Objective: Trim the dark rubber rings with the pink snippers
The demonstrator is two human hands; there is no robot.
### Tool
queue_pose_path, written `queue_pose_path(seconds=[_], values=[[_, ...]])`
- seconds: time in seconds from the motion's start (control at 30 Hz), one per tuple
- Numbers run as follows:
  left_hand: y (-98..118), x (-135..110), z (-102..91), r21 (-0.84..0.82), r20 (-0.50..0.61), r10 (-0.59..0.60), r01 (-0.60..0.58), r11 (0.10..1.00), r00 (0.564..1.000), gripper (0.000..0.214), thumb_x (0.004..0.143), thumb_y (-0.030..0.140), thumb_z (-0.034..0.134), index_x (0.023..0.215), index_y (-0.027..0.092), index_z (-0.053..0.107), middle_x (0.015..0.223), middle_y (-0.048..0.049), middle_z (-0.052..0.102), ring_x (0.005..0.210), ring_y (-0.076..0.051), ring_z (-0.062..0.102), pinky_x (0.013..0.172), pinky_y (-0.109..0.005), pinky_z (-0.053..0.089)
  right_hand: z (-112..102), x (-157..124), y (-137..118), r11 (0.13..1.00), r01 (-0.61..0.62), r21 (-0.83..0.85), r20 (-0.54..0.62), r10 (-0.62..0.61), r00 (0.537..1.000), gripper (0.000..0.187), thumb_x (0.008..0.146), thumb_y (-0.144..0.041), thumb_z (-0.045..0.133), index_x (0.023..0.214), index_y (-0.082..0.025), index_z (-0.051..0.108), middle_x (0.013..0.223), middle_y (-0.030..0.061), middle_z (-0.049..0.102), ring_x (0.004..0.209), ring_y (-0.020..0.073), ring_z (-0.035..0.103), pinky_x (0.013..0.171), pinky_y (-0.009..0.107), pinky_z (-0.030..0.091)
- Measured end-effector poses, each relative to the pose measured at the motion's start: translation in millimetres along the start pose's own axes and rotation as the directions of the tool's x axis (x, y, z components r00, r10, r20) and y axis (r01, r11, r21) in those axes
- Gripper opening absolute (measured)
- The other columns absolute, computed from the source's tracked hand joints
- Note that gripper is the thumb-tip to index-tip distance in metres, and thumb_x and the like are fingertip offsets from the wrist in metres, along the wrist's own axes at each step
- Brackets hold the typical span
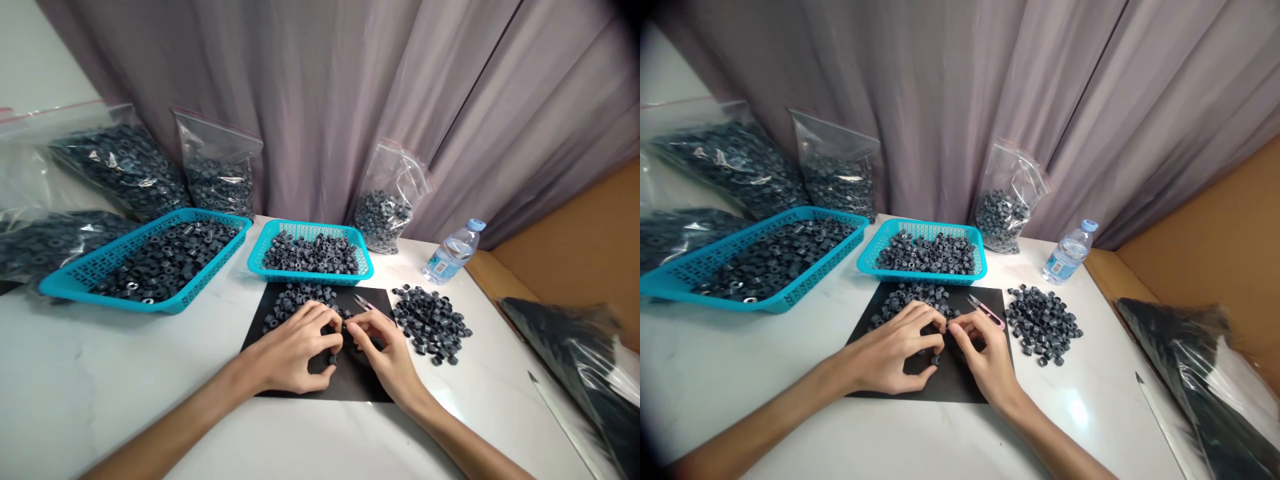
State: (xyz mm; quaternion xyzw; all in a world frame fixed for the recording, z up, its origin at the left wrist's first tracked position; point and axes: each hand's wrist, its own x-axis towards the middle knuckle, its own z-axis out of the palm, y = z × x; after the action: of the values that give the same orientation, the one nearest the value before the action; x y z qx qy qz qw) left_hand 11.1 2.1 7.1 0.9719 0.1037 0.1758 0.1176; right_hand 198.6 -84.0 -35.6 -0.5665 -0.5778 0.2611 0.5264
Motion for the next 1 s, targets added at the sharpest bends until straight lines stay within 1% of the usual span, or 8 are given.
queue_pose_path(seconds=[0.17, 0.3, 0.47, 0.57, 0.67, 0.77, 0.87, 1.0], values=[[2, 1, -2.8, -0.044, -0.03, -0.011, 0.01, 0.999, 0.999, 0.011, 0.078, 0.013, 0.062, 0.085, 0.022, 0.062, 0.107, -0.0058, 0.059, 0.104, -0.023, 0.053, 0.097, -0.037, 0.043, 1, -1, 0, 0.999, 0.019, -0.026, -0.018, -0.02, 1.0, 0.023, 0.096, -0.039, 0.055, 0.09, -0.02, 0.066, 0.086, 0.0039, 0.067, 0.075, 0.0161, 0.062, 0.067, 0.026, 0.05], [-3, 4, -12.8, -0.161, -0.14, -0.125, 0.102, 0.982, 0.982, 0.008, 0.082, 0.015, 0.061, 0.085, 0.022, 0.061, 0.104, -0.0039, 0.061, 0.101, -0.02, 0.057, 0.096, -0.035, 0.043, 1, -2, 0, 0.999, 0.045, -0.031, -0.068, -0.047, 0.997, 0.021, 0.097, -0.037, 0.055, 0.092, -0.019, 0.065, 0.086, 0.0039, 0.067, 0.077, 0.0171, 0.062, 0.072, 0.028, 0.051], [-9, 6, -11.2, -0.368, -0.216, -0.305, 0.212, 0.905, 0.928, 0.009, 0.089, 0.02, 0.059, 0.08, 0.021, 0.057, 0.097, -0.0012, 0.067, 0.097, -0.016, 0.061, 0.093, -0.03, 0.044, 1, -5, -1, 0.987, 0.156, -0.043, -0.029, -0.157, 0.987, 0.019, 0.094, -0.028, 0.06, 0.111, -0.021, 0.062, 0.089, 0.0034, 0.064, 0.081, 0.0174, 0.063, 0.077, 0.03, 0.053], [-7, 8, -3.4, -0.497, -0.206, -0.435, 0.289, 0.818, 0.877, 0.013, 0.09, 0.026, 0.061, 0.079, 0.021, 0.054, 0.088, 0.0006, 0.067, 0.084, -0.014, 0.062, 0.082, -0.028, 0.047, 2, -7, 0, 0.975, 0.214, -0.065, -0.013, -0.215, 0.977, 0.02, 0.095, -0.023, 0.057, 0.114, -0.021, 0.061, 0.091, 0.0044, 0.064, 0.082, 0.0172, 0.063, 0.077, 0.03, 0.053], [-3, 10, 1.2, -0.618, -0.175, -0.51, 0.31, 0.723, 0.842, 0.013, 0.089, 0.031, 0.064, 0.089, 0.022, 0.054, 0.087, 0.0015, 0.066, 0.08, -0.014, 0.062, 0.077, -0.026, 0.049, 3, -8, 1, 0.974, 0.217, -0.073, -0.031, -0.219, 0.975, 0.016, 0.096, -0.022, 0.055, 0.11, -0.021, 0.062, 0.091, 0.0041, 0.065, 0.08, 0.0165, 0.064, 0.075, 0.029, 0.053], [1, 12, 1.4, -0.688, -0.14, -0.513, 0.289, 0.665, 0.847, 0.015, 0.09, 0.032, 0.063, 0.099, 0.022, 0.058, 0.092, 0.0012, 0.067, 0.087, -0.014, 0.065, 0.08, -0.026, 0.05, 2, -9, 0, 0.968, 0.228, -0.105, -0.07, -0.236, 0.969, 0.014, 0.095, -0.021, 0.056, 0.108, -0.021, 0.062, 0.089, 0.0025, 0.067, 0.078, 0.0155, 0.065, 0.074, 0.028, 0.053], [4, 12, 0.5, -0.674, -0.107, -0.501, 0.308, 0.672, 0.859, 0.014, 0.092, 0.033, 0.059, 0.097, 0.022, 0.066, 0.094, 0.0006, 0.07, 0.09, -0.015, 0.065, 0.083, -0.025, 0.049, 2, -9, -2, 0.96, 0.245, -0.134, -0.085, -0.257, 0.963, 0.013, 0.095, -0.021, 0.056, 0.108, -0.022, 0.062, 0.089, 0.0021, 0.066, 0.078, 0.0157, 0.064, 0.074, 0.028, 0.052], [5, 11, 1.7, -0.668, -0.102, -0.525, 0.333, 0.666, 0.845, 0.018, 0.093, 0.035, 0.058, 0.098, 0.023, 0.07, 0.096, 0.0008, 0.072, 0.089, -0.015, 0.066, 0.083, -0.025, 0.049, 2, -10, -2, 0.957, 0.248, -0.15, -0.102, -0.264, 0.959, 0.011, 0.095, -0.021, 0.057, 0.106, -0.021, 0.06, 0.093, 0.0035, 0.066, 0.081, 0.0167, 0.064, 0.075, 0.029, 0.053]])
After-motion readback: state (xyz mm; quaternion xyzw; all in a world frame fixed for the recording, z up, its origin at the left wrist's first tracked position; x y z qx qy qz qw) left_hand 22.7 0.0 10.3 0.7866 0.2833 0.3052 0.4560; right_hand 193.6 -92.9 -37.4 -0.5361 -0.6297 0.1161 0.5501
